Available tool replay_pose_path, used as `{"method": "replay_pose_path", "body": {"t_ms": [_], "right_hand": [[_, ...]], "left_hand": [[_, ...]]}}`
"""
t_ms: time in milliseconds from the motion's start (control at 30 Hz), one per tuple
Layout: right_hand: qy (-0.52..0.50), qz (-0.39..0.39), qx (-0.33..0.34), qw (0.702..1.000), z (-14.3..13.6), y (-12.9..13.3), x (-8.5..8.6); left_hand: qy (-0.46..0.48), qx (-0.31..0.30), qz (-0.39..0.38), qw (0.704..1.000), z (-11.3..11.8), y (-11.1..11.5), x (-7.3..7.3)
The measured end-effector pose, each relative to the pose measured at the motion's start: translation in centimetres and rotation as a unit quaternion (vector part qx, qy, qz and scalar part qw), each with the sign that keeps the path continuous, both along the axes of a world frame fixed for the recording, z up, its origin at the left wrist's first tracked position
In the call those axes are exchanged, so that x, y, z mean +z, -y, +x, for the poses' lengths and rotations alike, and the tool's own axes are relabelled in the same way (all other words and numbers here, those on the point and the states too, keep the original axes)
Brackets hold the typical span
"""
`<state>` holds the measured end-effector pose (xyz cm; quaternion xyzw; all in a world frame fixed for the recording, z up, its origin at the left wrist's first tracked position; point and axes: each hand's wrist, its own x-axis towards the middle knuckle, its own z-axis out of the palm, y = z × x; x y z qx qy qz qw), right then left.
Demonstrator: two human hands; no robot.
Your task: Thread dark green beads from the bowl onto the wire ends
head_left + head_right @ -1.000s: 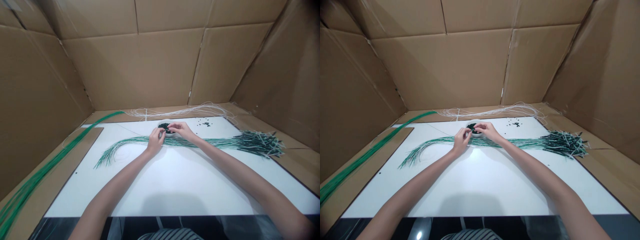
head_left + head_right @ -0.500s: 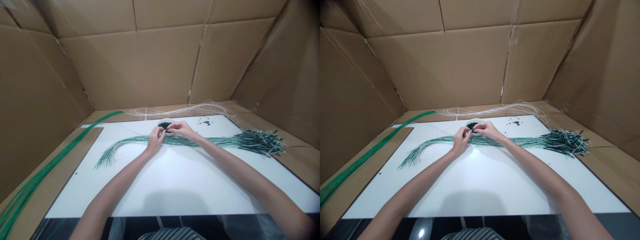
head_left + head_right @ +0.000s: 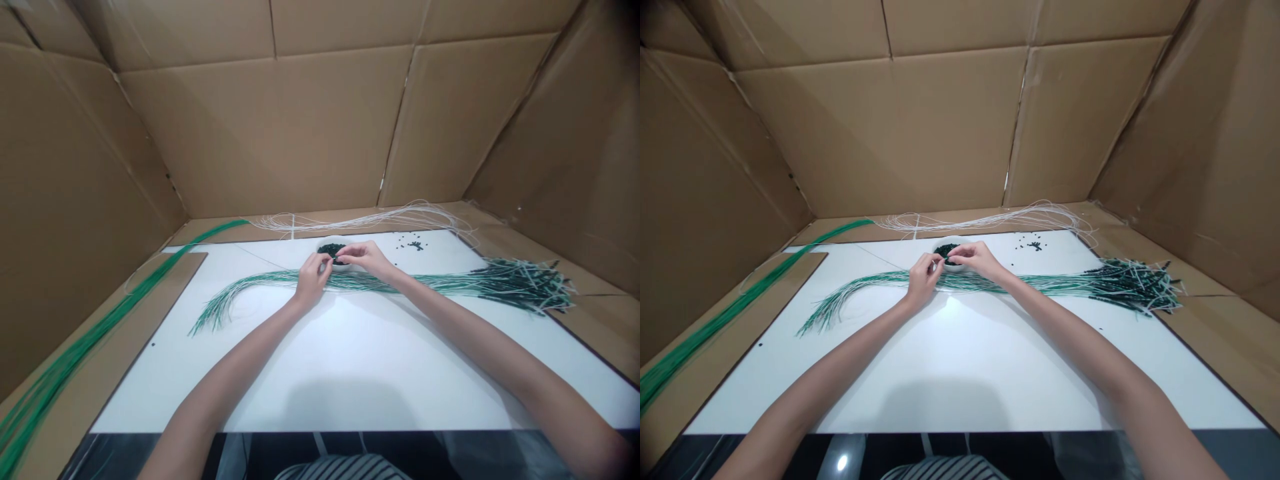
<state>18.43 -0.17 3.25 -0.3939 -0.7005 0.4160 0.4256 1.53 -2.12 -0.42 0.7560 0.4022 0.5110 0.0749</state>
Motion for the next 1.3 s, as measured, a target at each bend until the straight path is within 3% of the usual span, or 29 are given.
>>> {"method": "replay_pose_path", "body": {"t_ms": [533,1300], "right_hand": [[0.038,0.050,-0.008,0.998,0.05,-0.13,-0.36],[0.049,0.043,-0.007,0.998,0.15,0.08,-0.04]], "left_hand": [[0.003,0.000,0.004,1.000,0.02,-0.11,-0.16],[-0.014,-0.011,0.004,1.000,-0.10,-0.12,-0.12]]}}
